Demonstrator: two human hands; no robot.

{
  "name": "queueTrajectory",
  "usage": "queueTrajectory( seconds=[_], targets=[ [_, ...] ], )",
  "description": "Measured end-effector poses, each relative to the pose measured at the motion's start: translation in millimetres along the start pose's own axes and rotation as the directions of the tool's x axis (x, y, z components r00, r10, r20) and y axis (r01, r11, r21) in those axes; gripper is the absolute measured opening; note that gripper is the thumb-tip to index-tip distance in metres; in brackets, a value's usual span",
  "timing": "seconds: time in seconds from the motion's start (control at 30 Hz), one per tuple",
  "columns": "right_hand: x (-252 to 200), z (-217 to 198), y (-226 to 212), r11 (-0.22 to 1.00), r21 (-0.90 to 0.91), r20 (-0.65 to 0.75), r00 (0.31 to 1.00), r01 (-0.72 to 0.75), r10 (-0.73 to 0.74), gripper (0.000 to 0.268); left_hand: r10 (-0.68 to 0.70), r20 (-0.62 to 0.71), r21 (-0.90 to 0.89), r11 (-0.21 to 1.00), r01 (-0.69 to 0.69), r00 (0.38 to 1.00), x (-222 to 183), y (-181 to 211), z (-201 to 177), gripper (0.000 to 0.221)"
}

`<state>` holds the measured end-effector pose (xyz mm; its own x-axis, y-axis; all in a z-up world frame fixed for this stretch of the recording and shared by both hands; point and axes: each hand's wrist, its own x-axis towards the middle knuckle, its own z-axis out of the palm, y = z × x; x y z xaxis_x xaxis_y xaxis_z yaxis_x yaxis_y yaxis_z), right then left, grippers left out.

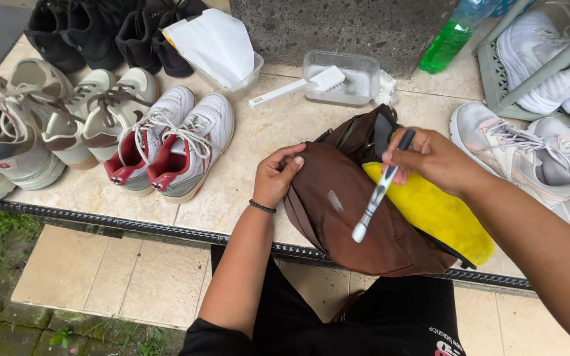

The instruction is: Cleaning a brown bag using a yellow cloth and a toothbrush with cleaning solution

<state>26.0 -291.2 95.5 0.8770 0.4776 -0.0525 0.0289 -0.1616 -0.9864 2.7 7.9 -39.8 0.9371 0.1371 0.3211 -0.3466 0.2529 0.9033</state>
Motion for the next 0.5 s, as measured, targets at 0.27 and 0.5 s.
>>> queueTrajectory(
  seconds=[0.27,0.5],
  targets=[
    [6,-3,-1,0.995,0.056,-0.094,0.993,0.078,-0.072,0.008,0.009,0.002,0.009,1.0,-0.009,1.0,2,-6,-1,0.023],
    [6,-10,-6,0.988,-0.02,-0.11,0.982,0.153,-0.154,0.009,0.017,0.014,0.03,0.999,-0.018,1.0,2,-2,0,0.023]
  ],
)
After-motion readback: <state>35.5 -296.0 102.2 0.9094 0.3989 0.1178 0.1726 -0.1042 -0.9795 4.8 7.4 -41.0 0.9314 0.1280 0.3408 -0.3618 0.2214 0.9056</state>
